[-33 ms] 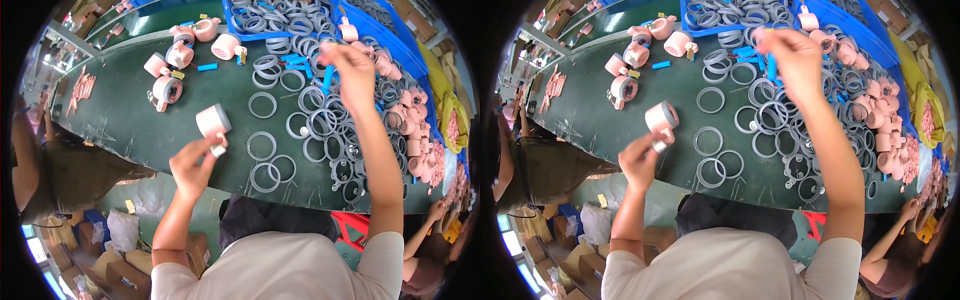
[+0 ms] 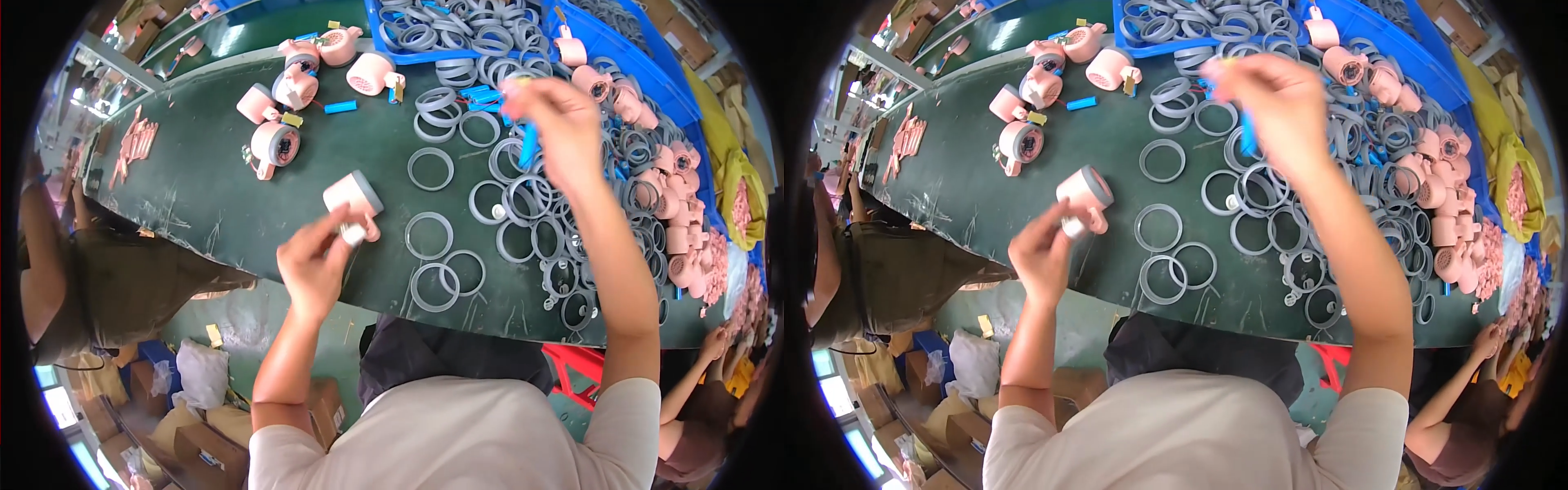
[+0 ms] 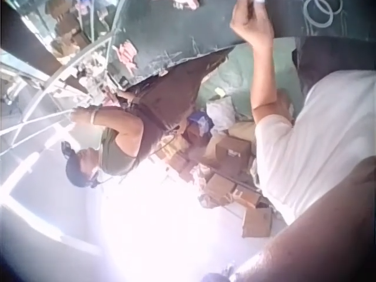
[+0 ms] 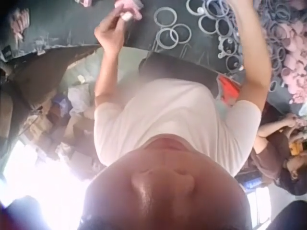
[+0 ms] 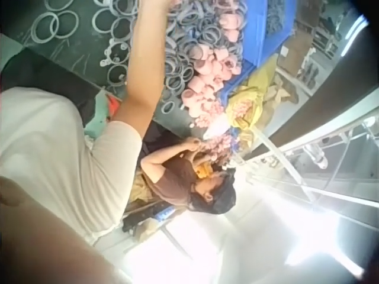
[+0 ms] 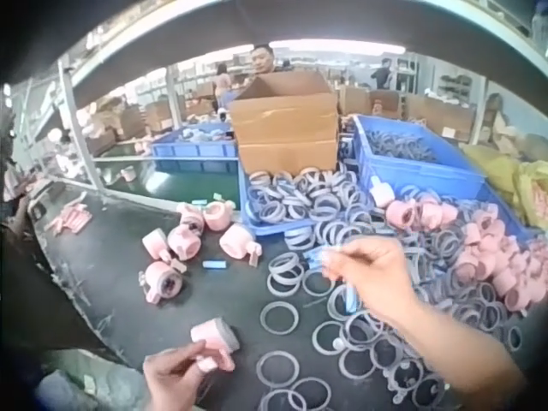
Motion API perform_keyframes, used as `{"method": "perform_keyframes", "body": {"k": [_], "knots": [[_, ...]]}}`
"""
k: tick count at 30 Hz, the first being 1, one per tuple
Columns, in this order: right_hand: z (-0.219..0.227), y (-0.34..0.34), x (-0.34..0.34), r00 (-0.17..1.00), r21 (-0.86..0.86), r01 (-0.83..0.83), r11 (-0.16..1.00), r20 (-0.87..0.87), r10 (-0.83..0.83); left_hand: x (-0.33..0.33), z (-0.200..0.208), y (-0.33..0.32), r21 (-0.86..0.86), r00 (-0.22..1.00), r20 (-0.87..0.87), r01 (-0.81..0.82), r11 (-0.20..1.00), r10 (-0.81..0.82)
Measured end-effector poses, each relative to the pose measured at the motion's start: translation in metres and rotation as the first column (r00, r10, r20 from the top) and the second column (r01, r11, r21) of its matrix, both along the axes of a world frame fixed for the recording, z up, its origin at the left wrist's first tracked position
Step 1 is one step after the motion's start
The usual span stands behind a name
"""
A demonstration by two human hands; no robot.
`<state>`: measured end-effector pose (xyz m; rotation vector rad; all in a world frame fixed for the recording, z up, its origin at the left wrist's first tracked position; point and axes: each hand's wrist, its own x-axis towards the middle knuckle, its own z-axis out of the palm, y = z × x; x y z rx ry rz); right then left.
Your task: The person assembles small fan units by connecting batteries to the plastic housings and fitting rubber rings around the casings by hand.
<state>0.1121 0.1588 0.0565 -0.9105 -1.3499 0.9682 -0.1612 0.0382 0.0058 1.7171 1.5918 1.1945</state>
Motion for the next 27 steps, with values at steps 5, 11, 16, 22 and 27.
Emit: {"method": "perform_keyframes", "body": {"k": [5,11,16,22,27], "knots": [[-0.019,-0.044,-0.072,0.924,0.154,-0.26,0.953,0.327,0.199,0.022,0.004,0.021,0.089,0.856,0.483,0.162,0.983,-0.184],[-0.026,-0.05,-0.093,0.862,0.313,-0.319,0.895,0.488,0.136,0.026,-0.004,0.015,0.039,0.762,0.644,0.061,0.997,-0.072],[-0.025,-0.049,-0.093,0.803,0.476,-0.305,0.825,0.594,-0.046,0.036,0.002,0.018,0.066,0.806,0.59,0.01,0.998,-0.047],[-0.023,-0.052,-0.105,0.724,0.307,-0.32,0.896,0.689,0.022,0.021,-0.004,0.048,0.104,0.96,0.279,-0.058,0.993,0.027],[0.004,-0.011,-0.072,0.625,0.235,-0.249,0.94,0.78,-0.03,-0.068,0.004,0.126,0.168,0.962,-0.133,-0.214,0.962,0.237]]}}
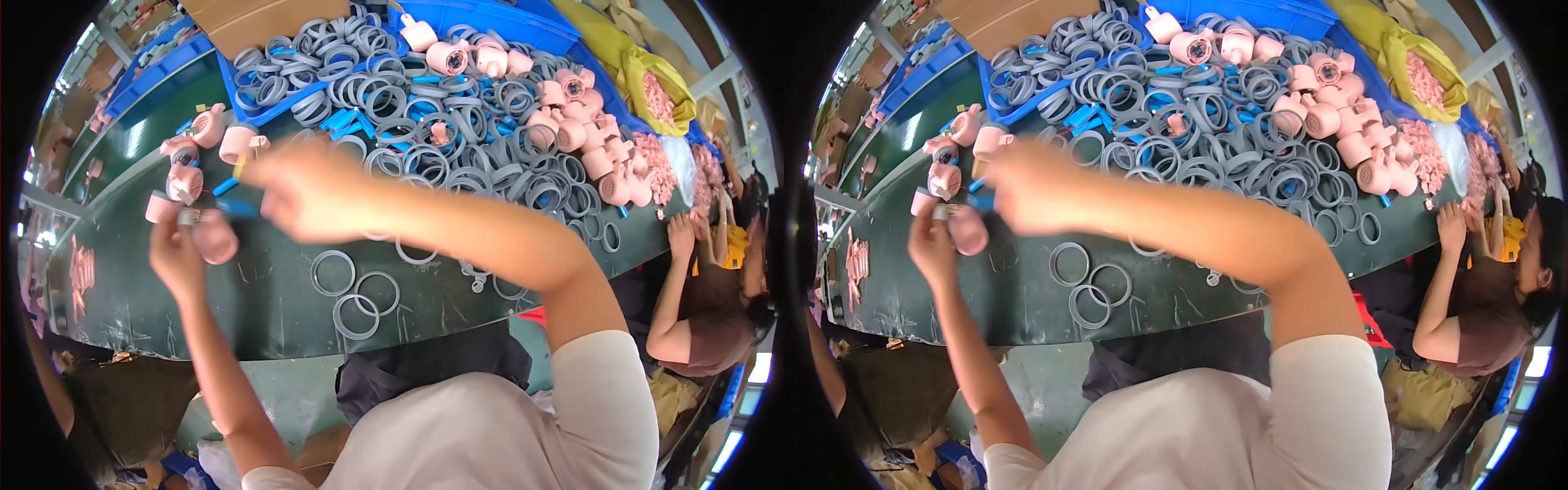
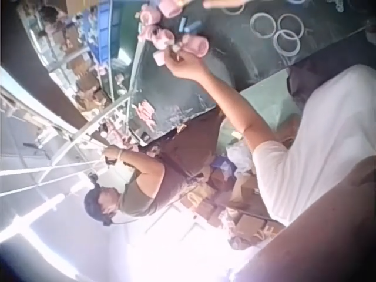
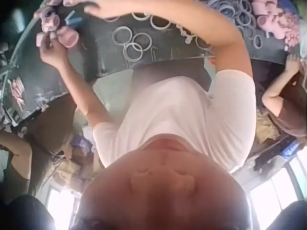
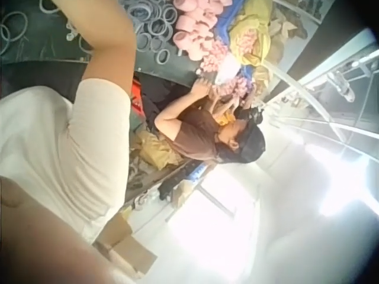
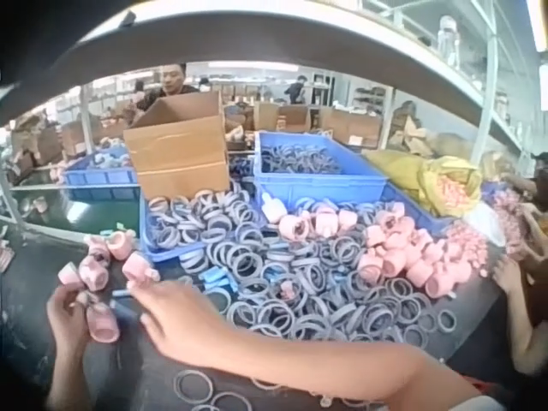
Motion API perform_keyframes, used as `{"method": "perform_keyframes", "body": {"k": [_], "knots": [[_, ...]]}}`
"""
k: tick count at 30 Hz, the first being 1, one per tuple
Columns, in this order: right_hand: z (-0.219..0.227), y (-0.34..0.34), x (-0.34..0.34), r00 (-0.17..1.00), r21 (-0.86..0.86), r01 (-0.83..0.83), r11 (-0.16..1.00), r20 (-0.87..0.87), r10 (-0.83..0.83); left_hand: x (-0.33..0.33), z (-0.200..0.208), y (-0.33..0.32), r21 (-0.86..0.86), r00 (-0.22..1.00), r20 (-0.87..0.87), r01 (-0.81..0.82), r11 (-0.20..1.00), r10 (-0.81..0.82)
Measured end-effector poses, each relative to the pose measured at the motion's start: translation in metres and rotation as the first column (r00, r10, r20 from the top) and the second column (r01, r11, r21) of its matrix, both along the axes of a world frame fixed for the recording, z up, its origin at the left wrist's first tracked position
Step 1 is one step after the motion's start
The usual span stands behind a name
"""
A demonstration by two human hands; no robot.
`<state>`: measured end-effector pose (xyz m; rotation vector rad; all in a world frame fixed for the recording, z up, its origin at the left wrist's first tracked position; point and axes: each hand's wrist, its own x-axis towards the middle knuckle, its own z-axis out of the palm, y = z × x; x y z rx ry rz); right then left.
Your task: The person assembles small fan units by connecting batteries to the plastic housings and fitting rubber rings around the casings by hand.
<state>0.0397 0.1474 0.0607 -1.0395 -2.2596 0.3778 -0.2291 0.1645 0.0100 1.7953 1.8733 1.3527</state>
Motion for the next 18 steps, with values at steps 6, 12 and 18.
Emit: {"method": "perform_keyframes", "body": {"k": [6,12,18], "knots": [[-0.007,0.07,0.277,0.542,0.314,0.802,0.508,-0.024,-0.84,0.069,0.008,0.0,0.166,0.62,-0.784,0.266,0.95,-0.036],[-0.04,0.107,0.311,0.374,0.016,0.92,0.391,0.26,-0.89,0.003,-0.019,0.051,-0.092,0.387,-0.921,-0.094,0.991,-0.049],[-0.009,0.081,0.292,0.197,-0.194,0.942,0.274,-0.34,-0.919,0.008,0.017,0.006,0.167,0.781,-0.612,0.283,0.944,-0.126]]}}
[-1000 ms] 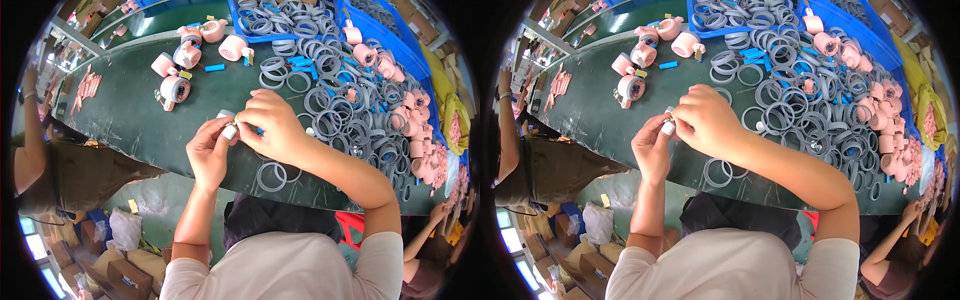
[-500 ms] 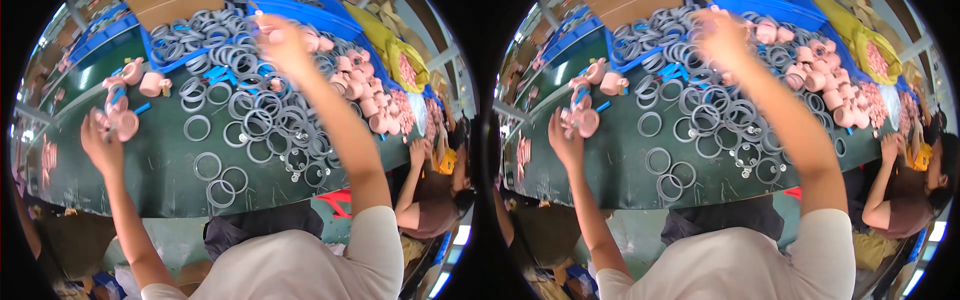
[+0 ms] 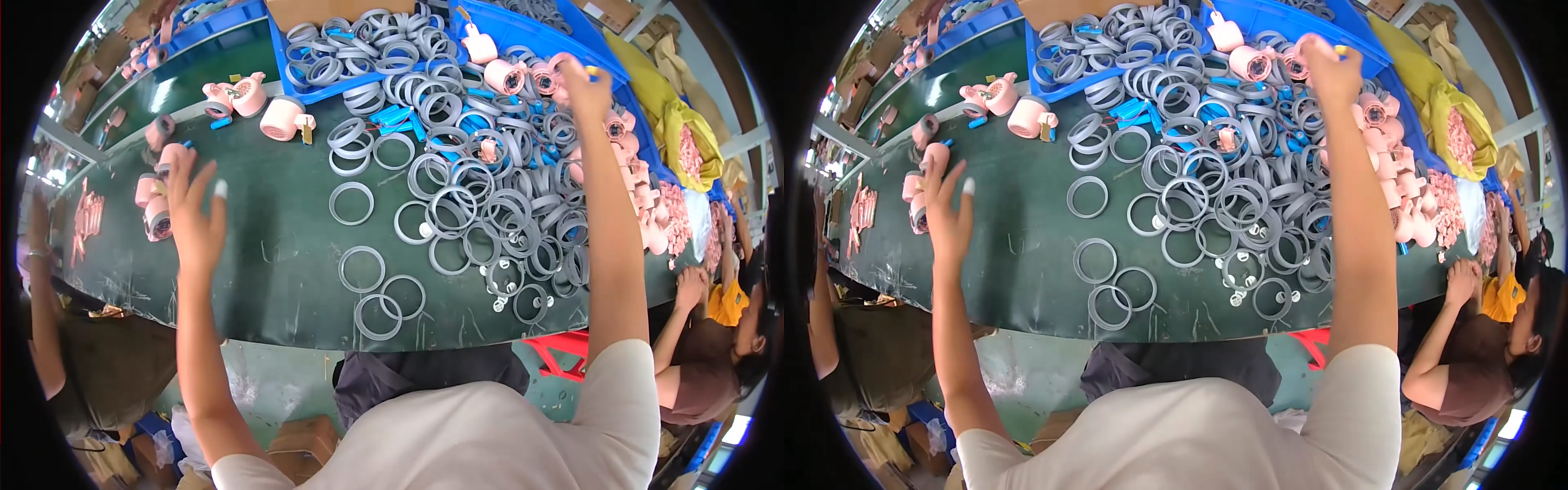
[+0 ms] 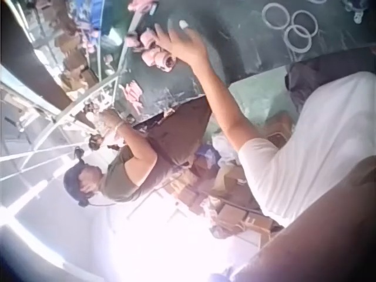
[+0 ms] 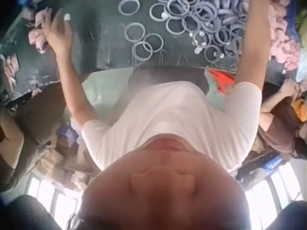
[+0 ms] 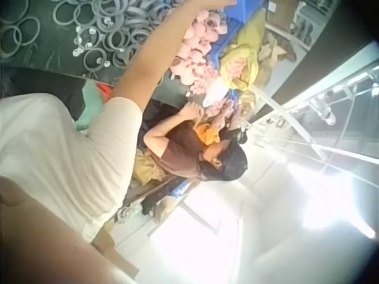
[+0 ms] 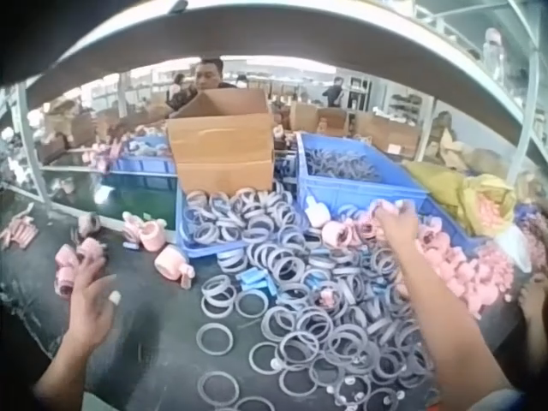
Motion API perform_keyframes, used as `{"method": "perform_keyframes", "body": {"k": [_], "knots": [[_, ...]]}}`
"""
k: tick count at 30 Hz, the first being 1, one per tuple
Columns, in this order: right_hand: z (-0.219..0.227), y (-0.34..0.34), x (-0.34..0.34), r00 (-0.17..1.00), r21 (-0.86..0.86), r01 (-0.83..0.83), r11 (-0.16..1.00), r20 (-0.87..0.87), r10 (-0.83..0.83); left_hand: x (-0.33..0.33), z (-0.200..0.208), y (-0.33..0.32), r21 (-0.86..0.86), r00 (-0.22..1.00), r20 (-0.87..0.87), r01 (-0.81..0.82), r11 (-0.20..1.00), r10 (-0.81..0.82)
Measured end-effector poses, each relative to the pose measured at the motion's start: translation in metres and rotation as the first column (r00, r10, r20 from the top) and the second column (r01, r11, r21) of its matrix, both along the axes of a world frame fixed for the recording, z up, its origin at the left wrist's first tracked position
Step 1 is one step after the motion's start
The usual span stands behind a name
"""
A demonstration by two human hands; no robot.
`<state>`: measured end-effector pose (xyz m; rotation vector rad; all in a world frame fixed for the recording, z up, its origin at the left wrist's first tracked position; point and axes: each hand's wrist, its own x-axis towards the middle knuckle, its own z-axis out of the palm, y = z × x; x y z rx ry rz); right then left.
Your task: The person assembles small fan units by connecting batteries to the plastic housings and fitting rubber rings around the casings by hand.
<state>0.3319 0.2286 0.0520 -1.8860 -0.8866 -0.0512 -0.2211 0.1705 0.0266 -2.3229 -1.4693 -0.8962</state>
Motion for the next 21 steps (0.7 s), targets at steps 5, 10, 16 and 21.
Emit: {"method": "perform_keyframes", "body": {"k": [5,10,16,21], "knots": [[-0.008,-0.072,-0.173,0.172,0.496,-0.694,0.522,-0.591,0.788,0.091,0.011,-0.085,-0.274,0.304,0.95,0.68,0.68,0.078],[-0.009,-0.128,-0.277,-0.157,0.392,-0.914,0.109,-0.586,0.795,0.11,-0.001,-0.096,-0.214,0.165,0.975,0.533,0.819,0.147],[-0.019,-0.092,-0.146,0.689,-0.167,-0.581,0.796,0.418,0.591,0.073,-0.019,-0.101,-0.516,0.529,0.798,0.353,0.78,0.289],[-0.051,-0.064,-0.129,0.616,-0.249,-0.575,0.779,0.495,0.613,0.073,-0.034,-0.095,-0.492,0.774,0.611,0.208,0.846,0.165]]}}
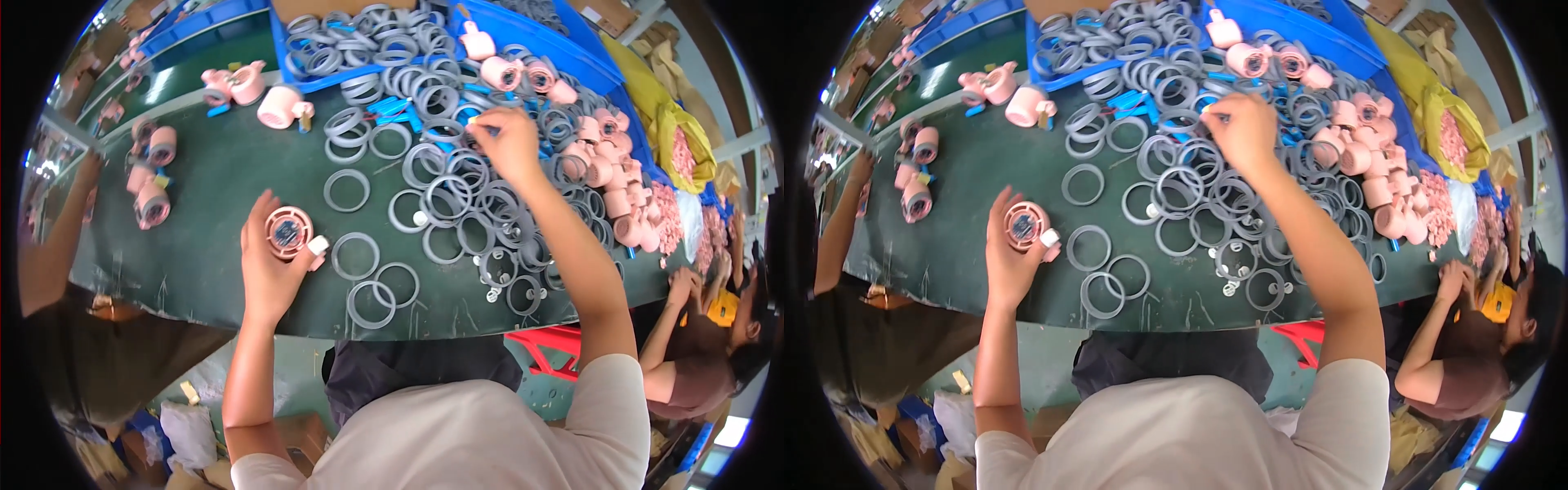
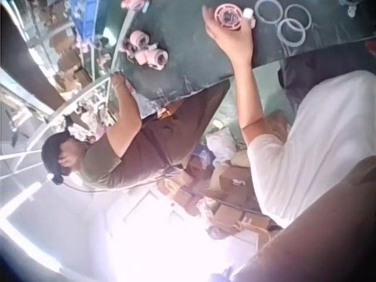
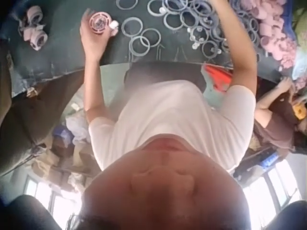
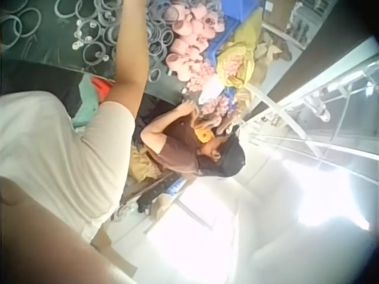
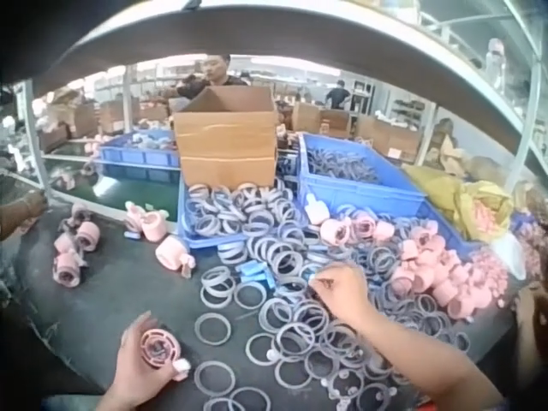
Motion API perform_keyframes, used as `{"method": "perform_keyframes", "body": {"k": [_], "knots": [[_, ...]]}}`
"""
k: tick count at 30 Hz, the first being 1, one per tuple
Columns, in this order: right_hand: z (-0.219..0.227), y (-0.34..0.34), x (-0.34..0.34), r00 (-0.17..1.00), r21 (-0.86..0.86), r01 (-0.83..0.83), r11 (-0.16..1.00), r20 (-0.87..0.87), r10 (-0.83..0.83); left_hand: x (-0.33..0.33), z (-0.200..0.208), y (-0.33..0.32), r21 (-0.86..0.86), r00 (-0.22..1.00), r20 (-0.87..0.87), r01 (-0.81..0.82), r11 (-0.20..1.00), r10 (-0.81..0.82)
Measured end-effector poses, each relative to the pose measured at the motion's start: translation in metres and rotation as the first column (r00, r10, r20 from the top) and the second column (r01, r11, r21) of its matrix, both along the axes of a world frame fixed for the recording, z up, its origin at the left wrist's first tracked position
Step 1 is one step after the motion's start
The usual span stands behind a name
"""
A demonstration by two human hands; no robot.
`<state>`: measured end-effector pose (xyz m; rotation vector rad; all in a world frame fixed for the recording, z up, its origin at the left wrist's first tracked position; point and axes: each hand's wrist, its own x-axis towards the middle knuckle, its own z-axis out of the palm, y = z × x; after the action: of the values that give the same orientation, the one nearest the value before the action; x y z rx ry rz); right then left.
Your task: The person assembles small fan units by connecting batteries to the plastic housings and fitting rubber rings around the casings by hand.
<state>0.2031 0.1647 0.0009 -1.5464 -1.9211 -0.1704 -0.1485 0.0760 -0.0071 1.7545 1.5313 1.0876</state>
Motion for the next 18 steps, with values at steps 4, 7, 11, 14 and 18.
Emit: {"method": "perform_keyframes", "body": {"k": [4,7,11,14,18], "knots": [[0.015,-0.005,0.007,0.765,-0.256,-0.137,0.957,-0.641,-0.062,-0.011,0.003,-0.024,0.176,0.988,-0.033,-0.143,0.974,0.152],[0.035,0.012,0.031,0.396,0.109,-0.282,0.953,-0.892,0.219,-0.019,0.003,-0.053,0.149,0.964,-0.219,-0.121,0.981,0.152],[0.054,0.043,0.051,0.173,0.132,-0.295,0.946,-0.967,0.188,-0.024,-0.003,-0.049,0.156,0.945,-0.272,-0.146,0.977,0.184],[0.081,0.047,0.031,0.755,-0.07,-0.078,0.995,-0.655,0.014,-0.043,-0.005,-0.034,0.14,0.925,-0.376,-0.009,0.99,0.062],[0.078,0.059,0.035,0.631,0.074,-0.138,0.988,-0.762,0.145,-0.043,-0.006,-0.043,0.149,0.988,-0.141,-0.042,0.988,0.063]]}}
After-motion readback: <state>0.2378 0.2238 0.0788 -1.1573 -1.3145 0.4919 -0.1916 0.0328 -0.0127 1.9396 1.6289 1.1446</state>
